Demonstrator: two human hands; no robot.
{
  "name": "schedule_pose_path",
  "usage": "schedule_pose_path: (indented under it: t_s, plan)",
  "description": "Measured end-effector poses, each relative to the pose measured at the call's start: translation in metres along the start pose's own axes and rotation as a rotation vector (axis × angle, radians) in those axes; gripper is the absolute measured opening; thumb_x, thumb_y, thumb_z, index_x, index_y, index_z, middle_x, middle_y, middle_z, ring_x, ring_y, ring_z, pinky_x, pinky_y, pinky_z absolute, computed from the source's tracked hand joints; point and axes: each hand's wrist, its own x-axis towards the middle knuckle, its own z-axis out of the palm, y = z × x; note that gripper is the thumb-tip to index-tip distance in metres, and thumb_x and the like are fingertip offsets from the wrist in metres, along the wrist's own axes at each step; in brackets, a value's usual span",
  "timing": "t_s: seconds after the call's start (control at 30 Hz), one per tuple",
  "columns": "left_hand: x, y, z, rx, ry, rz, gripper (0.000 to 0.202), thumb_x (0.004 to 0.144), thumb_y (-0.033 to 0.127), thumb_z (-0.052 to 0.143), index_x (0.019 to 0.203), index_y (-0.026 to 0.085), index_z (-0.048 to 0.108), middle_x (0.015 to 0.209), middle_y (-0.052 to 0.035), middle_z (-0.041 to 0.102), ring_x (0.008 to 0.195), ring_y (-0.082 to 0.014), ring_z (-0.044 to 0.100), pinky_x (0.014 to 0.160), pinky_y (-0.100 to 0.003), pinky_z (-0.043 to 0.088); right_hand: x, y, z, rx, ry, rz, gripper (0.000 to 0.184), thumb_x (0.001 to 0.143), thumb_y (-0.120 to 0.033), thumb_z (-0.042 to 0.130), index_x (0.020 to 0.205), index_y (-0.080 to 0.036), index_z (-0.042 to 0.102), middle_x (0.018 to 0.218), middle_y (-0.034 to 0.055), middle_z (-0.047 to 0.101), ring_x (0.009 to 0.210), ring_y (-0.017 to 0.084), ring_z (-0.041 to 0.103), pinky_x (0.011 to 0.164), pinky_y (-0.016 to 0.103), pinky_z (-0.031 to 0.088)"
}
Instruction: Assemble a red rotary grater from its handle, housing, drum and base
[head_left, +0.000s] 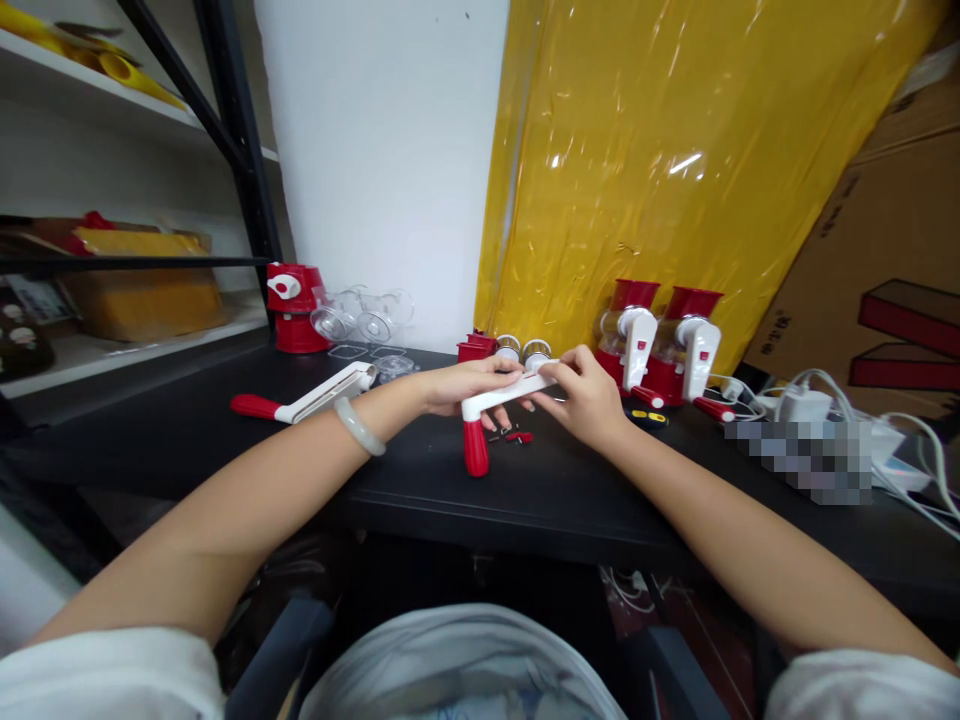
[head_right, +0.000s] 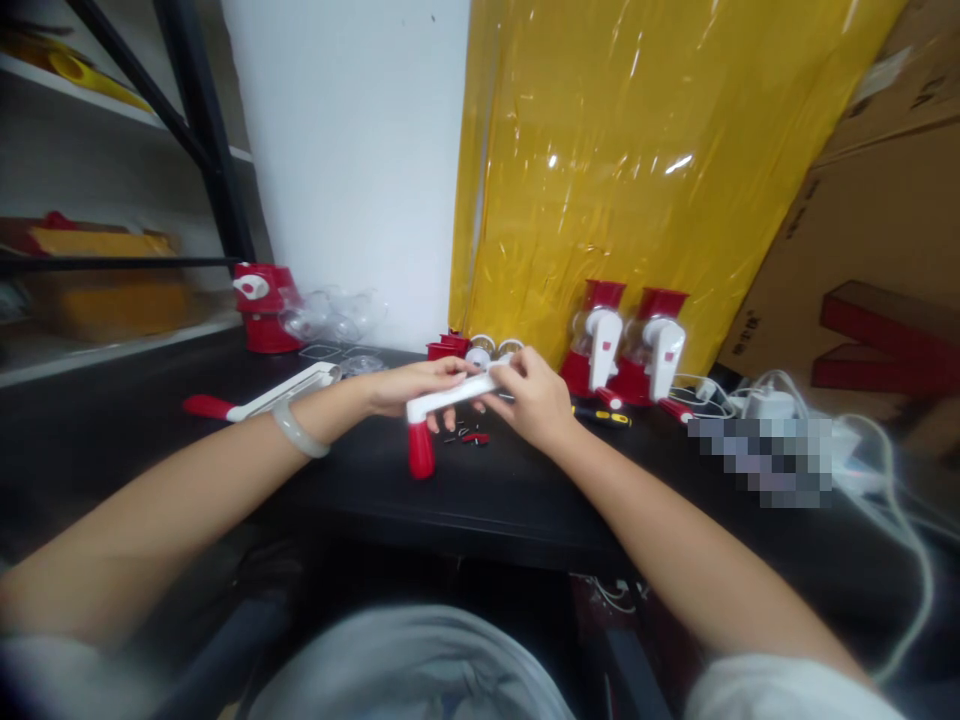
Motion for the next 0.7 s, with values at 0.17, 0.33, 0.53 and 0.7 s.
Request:
schedule_pose_path:
  t_s: [0.17,0.33,0.53,0.7]
  plan:
    - [-0.0002,0.0010,-0.0058,-0.057,-0.032,0.010,0.029,0.092,0.035,0.054,0.111,0.013,0.054,0.098,-0.0119,0.071,0.065,-0.0136,0.068,0.053,-0.023,0.055,-0.0033,0.0054,0.0021,-0.012,0.043,-0.053,0.022,0.087,-0.043,0.058,0.092,-0.023,0.066,0.080,0.0057,0.057,0.070,0.016,0.056,0.059,0.027,0.044]
    - [-0.0020,0.0036,-0.0003,0.030,-0.127,-0.066,0.035,0.087,0.039,0.061,0.101,0.006,0.062,0.098,-0.0181,0.071,0.063,-0.0141,0.067,0.054,-0.023,0.053,-0.0050,0.0073,0.0031,-0.019,0.066,-0.109,0.021,0.086,-0.042,0.060,0.088,-0.021,0.065,0.081,0.0068,0.065,0.070,0.016,0.061,0.061,0.028,0.045]
    - [-0.0038,0.0078,0.0025,0.065,-0.073,-0.093,0.037,0.086,0.040,0.062,0.101,0.007,0.064,0.097,-0.0176,0.072,0.058,-0.0130,0.066,0.054,-0.024,0.053,-0.0038,0.0053,0.0022,-0.021,0.077,-0.093,0.021,0.086,-0.041,0.060,0.087,-0.021,0.065,0.078,0.0062,0.065,0.066,0.015,0.061,0.057,0.027,0.045]
    - [-0.0026,0.0068,0.0000,0.065,-0.016,-0.076,0.034,0.082,0.033,0.065,0.102,0.006,0.063,0.093,-0.0166,0.073,0.056,-0.0131,0.065,0.054,-0.025,0.054,-0.0036,0.0053,0.0036,0.021,0.048,-0.076,0.019,0.088,-0.038,0.058,0.094,-0.022,0.065,0.084,0.0067,0.067,0.071,0.016,0.063,0.061,0.027,0.047]
